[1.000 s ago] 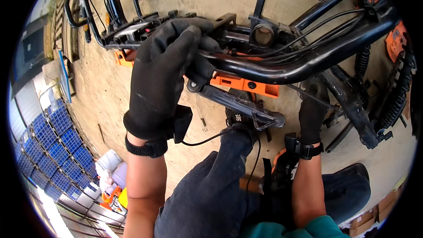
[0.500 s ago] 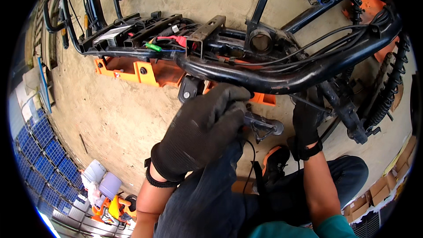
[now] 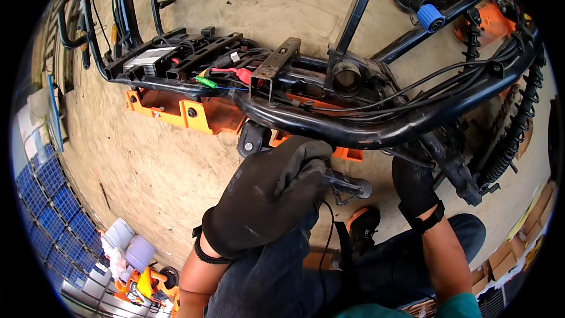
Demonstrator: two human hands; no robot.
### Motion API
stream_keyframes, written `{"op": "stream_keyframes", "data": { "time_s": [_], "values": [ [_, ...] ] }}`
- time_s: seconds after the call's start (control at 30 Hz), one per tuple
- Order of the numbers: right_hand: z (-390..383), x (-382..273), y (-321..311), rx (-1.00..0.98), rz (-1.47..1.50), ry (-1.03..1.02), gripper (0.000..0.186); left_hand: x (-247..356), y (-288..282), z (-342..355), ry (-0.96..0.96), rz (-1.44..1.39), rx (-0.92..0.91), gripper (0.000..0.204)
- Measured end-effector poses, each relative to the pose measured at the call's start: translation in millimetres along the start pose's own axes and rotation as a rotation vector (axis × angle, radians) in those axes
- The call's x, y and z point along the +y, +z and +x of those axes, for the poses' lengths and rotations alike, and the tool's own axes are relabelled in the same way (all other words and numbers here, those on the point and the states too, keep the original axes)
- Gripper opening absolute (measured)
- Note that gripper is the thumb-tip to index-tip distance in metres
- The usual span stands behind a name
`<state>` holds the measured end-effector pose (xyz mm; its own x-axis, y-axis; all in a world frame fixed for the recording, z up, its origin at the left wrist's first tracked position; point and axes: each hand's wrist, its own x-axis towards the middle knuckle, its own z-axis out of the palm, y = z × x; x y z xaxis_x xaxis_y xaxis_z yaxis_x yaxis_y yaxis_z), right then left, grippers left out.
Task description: The person works on the black metal frame of a motorcycle by hand, threading a metal cable through a bracket and attaching a small spring-loaded component.
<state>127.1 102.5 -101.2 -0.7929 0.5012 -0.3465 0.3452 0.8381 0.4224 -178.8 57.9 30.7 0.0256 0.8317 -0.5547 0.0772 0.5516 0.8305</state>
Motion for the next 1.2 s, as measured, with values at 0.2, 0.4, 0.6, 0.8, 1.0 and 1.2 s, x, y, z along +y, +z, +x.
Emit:
{"op": "stream_keyframes", "data": {
  "time_s": [0.2,0.4,0.6,0.8,1.0,1.2],
  "values": [
    [5,4,-14,-0.217,0.811,0.187,0.038,-5,-10,-7,-0.027,-0.080,0.004,0.032],
    [1,0,-1,-0.112,0.814,0.204,0.032,1,-13,-9,-0.111,-0.111,-0.045,0.035],
    [10,-5,-9,-0.021,0.384,0.172,0.019,-3,-14,-8,-0.010,-0.108,-0.076,0.038],
    [26,-1,-27,0.225,0.715,0.318,0.013,-6,-12,-5,0.015,0.008,-0.248,0.036],
    [17,-9,-13,0.163,0.532,0.228,0.013,-32,-4,-10,-0.167,-0.044,-0.399,0.036],
    [9,-4,-6,0.279,0.771,0.260,0.022,-111,-5,-27,-0.074,-0.131,-0.483,0.019]
  ]
}}
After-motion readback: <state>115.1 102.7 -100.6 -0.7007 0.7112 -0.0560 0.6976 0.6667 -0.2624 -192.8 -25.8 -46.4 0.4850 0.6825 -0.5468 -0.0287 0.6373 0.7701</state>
